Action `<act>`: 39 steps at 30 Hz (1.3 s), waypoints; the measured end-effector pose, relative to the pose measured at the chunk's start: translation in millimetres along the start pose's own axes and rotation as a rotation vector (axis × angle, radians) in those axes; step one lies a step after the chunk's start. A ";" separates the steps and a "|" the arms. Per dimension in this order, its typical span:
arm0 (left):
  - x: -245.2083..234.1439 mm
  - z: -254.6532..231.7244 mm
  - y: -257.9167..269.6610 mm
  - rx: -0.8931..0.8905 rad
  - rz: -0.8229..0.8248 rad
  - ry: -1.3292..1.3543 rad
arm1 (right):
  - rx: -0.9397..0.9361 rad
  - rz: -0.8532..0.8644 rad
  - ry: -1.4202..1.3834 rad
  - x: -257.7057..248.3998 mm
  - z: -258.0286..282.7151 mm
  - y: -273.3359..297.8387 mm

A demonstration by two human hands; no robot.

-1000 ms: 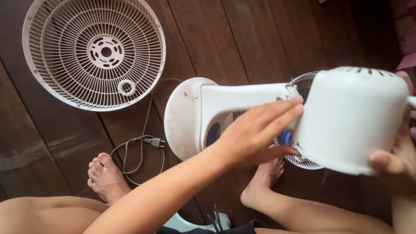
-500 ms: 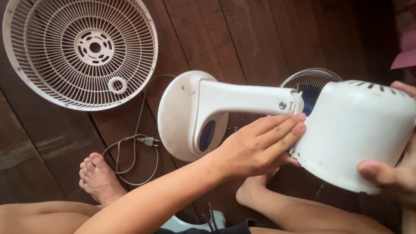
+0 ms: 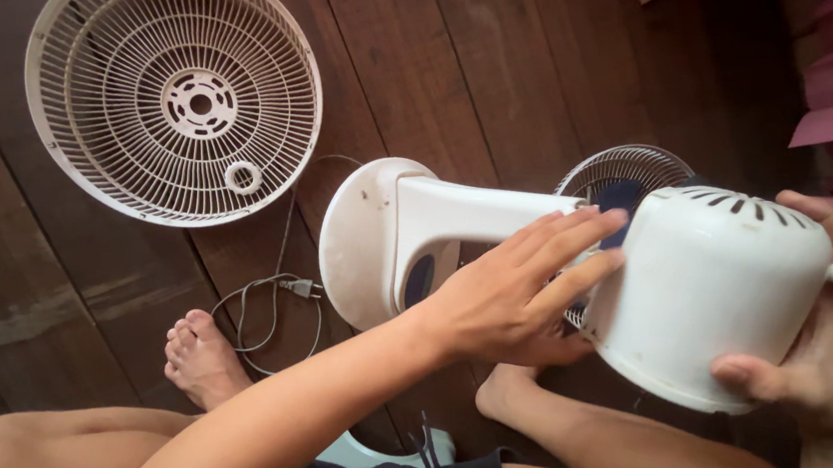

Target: The person disassembles a white electric fan by removing the front grille, unscrewing the motor housing, and detaching the motor assembly from the stand. The person then reattaches the motor housing to the stand and secures it with screws.

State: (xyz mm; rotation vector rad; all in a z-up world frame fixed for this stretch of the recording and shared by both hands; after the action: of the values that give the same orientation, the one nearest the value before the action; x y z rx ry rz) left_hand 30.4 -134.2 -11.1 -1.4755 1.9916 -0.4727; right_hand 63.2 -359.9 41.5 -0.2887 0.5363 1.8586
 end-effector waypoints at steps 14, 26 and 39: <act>-13.7 -22.4 -21.5 -0.015 -0.022 -0.016 | 0.078 0.049 -0.042 12.2 0.1 15.2; -13.8 -25.3 -27.8 -0.029 0.031 -0.215 | 0.150 -0.198 0.375 31.3 30.9 29.3; 1.5 -41.3 -27.1 -0.029 -0.044 -0.191 | 0.308 -0.254 0.872 44.5 63.1 38.0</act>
State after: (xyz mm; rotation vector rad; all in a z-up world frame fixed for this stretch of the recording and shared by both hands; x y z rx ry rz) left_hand 22.7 -147.1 36.0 -1.5252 1.8264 -0.3101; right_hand 16.1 -302.3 84.7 -0.9232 1.2925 1.3117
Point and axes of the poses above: each hand's wrist, its own y-axis away from the middle knuckle, its own x-axis out of the palm, z = x × y, the point moved 8 cm from there along -y, towards the middle knuckle, and after that the axes turned 4 degrees about y, right-handed, at the moved point
